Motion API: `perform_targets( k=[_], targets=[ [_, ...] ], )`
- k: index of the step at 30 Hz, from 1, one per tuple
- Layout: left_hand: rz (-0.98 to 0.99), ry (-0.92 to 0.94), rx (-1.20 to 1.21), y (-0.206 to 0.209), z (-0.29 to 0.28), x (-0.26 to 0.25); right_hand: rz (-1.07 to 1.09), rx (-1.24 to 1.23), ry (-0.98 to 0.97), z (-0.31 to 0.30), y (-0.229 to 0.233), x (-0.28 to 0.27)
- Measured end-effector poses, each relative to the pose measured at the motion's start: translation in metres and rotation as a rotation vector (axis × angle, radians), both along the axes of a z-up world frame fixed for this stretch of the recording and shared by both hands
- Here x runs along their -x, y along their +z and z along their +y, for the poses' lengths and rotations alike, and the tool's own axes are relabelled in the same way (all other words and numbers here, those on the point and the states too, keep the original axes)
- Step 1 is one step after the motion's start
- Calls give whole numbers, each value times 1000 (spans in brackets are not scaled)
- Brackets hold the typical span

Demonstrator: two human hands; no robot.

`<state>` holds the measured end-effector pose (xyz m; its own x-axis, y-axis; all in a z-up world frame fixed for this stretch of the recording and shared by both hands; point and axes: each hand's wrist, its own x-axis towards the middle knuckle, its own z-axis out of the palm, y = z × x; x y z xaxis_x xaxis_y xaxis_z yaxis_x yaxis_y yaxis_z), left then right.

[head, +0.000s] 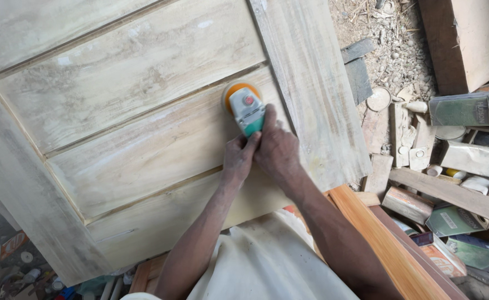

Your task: The person uses an electric orbital sander to smooth the surface of a large wooden door. They move the tool across the flat panels and along the raised edges, occasionally using their left hand to steady the door or wipe away dust.

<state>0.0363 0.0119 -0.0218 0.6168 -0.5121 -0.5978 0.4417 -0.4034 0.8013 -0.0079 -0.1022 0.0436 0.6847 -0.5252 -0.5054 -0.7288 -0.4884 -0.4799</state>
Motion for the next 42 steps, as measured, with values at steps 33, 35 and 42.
perform_targets(
  k=[33, 35, 42],
  targets=[
    [47, -56, 49, 14, -19, -25, -15, 86, -22, -14, 1, -16],
    [42, -33, 56, 13, -2, -29, 6, 81, 3, 1, 3, -22],
    [21, 83, 62, 3, 85, -47, -7, 29, 99, 77, 8, -60]
  ],
)
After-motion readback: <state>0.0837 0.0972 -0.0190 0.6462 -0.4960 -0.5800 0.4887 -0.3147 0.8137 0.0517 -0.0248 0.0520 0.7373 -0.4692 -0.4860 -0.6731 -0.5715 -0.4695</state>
